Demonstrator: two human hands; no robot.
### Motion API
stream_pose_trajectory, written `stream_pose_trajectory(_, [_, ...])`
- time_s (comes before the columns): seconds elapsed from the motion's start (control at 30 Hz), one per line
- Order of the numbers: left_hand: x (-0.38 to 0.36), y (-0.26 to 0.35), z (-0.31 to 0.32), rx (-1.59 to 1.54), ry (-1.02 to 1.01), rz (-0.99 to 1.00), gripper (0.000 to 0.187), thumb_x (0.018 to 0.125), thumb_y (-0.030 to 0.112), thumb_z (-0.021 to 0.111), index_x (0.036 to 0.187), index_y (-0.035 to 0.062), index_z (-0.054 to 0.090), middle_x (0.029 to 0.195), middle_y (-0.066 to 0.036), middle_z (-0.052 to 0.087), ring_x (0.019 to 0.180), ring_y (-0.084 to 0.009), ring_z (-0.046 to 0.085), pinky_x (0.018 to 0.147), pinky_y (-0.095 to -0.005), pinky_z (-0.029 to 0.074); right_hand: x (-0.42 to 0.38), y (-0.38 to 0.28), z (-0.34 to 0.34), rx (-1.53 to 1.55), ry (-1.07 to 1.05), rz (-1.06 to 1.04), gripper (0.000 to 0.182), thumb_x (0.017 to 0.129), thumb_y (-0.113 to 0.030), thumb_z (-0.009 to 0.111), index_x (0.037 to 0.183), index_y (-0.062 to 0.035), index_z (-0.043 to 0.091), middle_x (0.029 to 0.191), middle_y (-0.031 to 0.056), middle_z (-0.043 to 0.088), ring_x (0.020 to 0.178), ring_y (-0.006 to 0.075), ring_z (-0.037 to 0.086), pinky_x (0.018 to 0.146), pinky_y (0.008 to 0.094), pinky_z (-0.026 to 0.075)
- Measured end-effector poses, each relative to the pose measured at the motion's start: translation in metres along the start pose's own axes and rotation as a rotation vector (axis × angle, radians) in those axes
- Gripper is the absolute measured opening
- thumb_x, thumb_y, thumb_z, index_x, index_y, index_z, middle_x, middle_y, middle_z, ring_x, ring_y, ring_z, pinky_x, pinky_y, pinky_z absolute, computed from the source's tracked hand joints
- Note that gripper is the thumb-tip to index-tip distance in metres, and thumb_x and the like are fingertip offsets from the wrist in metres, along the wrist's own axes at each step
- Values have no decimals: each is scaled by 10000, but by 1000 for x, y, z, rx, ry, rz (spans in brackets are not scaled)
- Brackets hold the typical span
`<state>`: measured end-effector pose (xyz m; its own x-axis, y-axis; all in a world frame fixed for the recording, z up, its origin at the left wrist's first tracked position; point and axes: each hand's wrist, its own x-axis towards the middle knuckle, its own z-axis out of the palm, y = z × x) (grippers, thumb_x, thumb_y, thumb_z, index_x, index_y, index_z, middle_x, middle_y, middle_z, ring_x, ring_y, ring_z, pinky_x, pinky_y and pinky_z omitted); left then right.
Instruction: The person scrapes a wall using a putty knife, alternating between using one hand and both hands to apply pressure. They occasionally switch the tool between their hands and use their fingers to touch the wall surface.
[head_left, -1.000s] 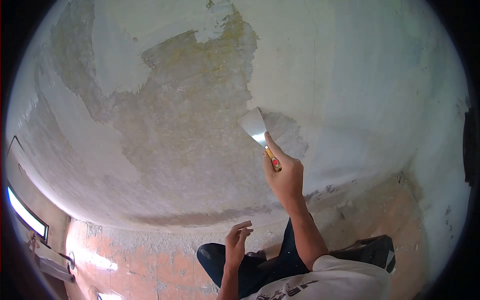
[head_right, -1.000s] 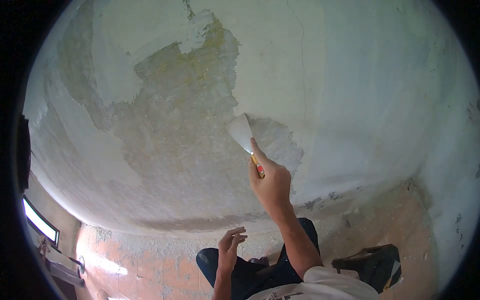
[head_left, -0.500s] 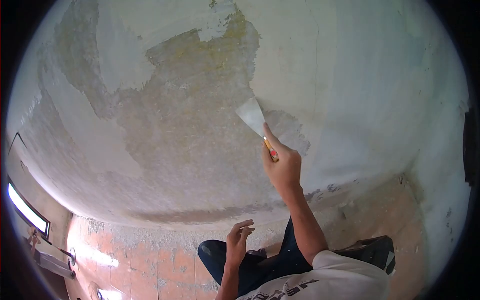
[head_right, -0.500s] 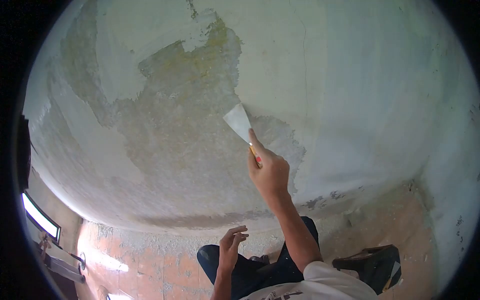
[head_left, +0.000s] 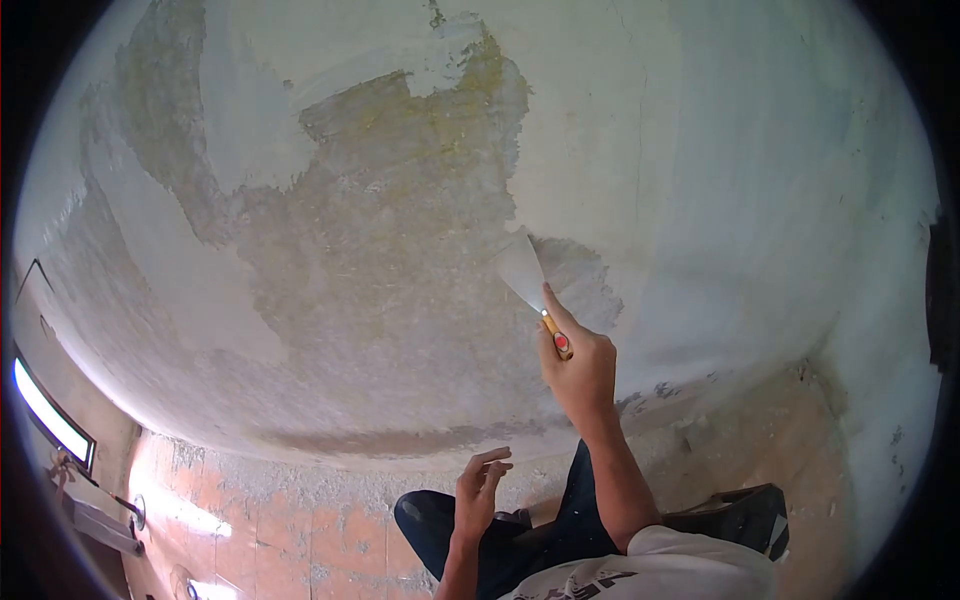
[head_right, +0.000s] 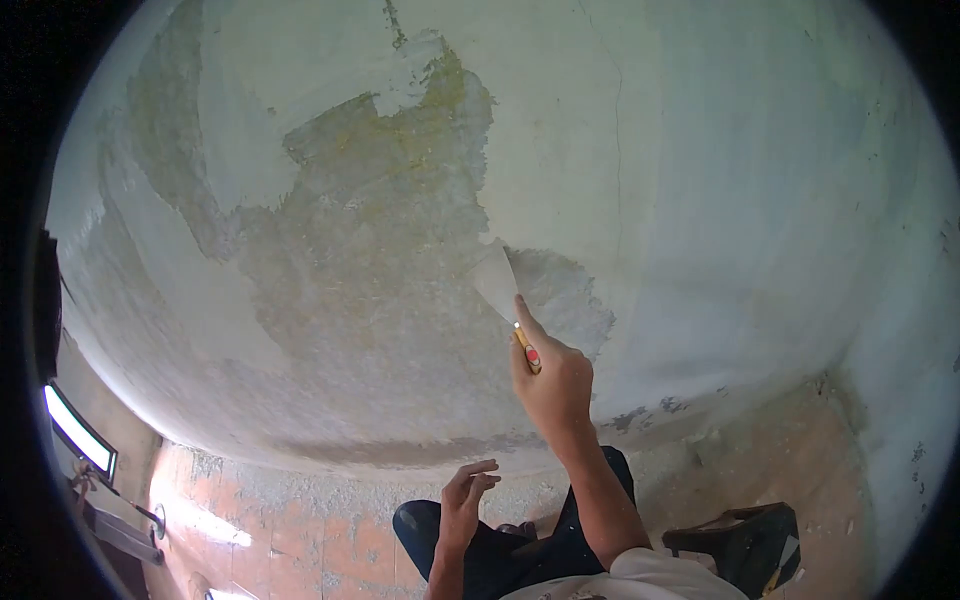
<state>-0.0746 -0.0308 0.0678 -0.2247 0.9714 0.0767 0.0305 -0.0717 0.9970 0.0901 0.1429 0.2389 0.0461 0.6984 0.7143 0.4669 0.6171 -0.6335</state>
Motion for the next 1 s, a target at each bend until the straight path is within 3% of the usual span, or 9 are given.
stream_pose_trajectory(0.2, [-1, -9, 3, -36, 26, 8, 321, 1181, 197, 623, 1377, -35, 724, 1384, -183, 773, 1192, -277, 773, 1042, -406, 603, 22, -15, 4, -52, 16, -100, 572, 1014, -136, 787, 1577, -164, 690, 782, 217, 749, 680, 363, 768, 611, 442, 563])
stream_pose_trajectory(0.3, [-4, -5, 1, -41, 23, 8, 320, 1183, 203, 625, 1375, -34, 722, 1388, -181, 770, 1189, -277, 772, 1048, -407, 603, 4, -10, -4, -20, -49, 20, 572, 1014, -142, 788, 1577, -162, 689, 788, 219, 749, 684, 377, 764, 623, 451, 572])
stream_pose_trajectory(0.53, [-6, -11, -4, -9, 16, -29, 316, 1184, 195, 623, 1383, -32, 715, 1396, -177, 765, 1197, -283, 769, 1062, -410, 596, 7, -18, -12, -108, -98, 22, 567, 1031, -158, 778, 1589, -159, 679, 778, 202, 759, 670, 343, 778, 634, 422, 580])
stream_pose_trajectory(0.63, [-4, -7, -5, -23, 25, -12, 317, 1185, 193, 619, 1383, -34, 714, 1400, -179, 764, 1204, -279, 767, 1066, -411, 595, 3, -9, -10, -88, -11, -84, 589, 1060, -174, 753, 1631, -110, 622, 762, 193, 751, 665, 339, 775, 644, 414, 589])
stream_pose_trajectory(0.7, [-5, -7, -4, -32, 34, -16, 318, 1184, 194, 621, 1382, -36, 714, 1400, -180, 763, 1202, -279, 767, 1066, -411, 595, 2, -20, -17, -25, -147, 179, 687, 1100, -187, 722, 1723, -54, 463, 850, 218, 770, 709, 286, 783, 652, 402, 598])
stream_pose_trajectory(0.73, [-4, -8, -5, -37, 42, -19, 319, 1184, 195, 622, 1380, -38, 715, 1400, -181, 763, 1201, -278, 767, 1067, -412, 595, 0, -14, -13, -21, -142, 173, 687, 1100, -187, 722, 1723, -54, 463, 850, 218, 770, 709, 286, 783, 652, 402, 598])
stream_pose_trajectory(0.83, [-3, -15, -9, -56, 24, -10, 319, 1183, 192, 621, 1380, -40, 714, 1400, -185, 762, 1207, -281, 764, 1068, -413, 596, -4, 7, 5, 295, -184, 119, 709, 1147, -230, 678, 1755, -30, 372, 908, 168, 745, 735, 209, 742, 645, 360, 591])
stream_pose_trajectory(0.9, [-2, -14, -10, -51, 26, -19, 318, 1182, 190, 620, 1379, -41, 714, 1400, -185, 761, 1211, -280, 762, 1069, -414, 596, -4, 7, 13, 823, -380, 491, 654, 1177, -268, 644, 1747, -57, 404, 908, 6, 608, 649, 109, 595, 580, 275, 483])
stream_pose_trajectory(1.0, [-1, -7, -10, -52, 34, -10, 315, 1181, 184, 618, 1376, -44, 714, 1399, -185, 761, 1217, -279, 757, 1071, -414, 596, 3, 0, 9, 1138, -545, 652, 574, 1195, -263, 604, 1714, -75, 445, 874, -6, 570, 674, 112, 601, 550, 257, 434])
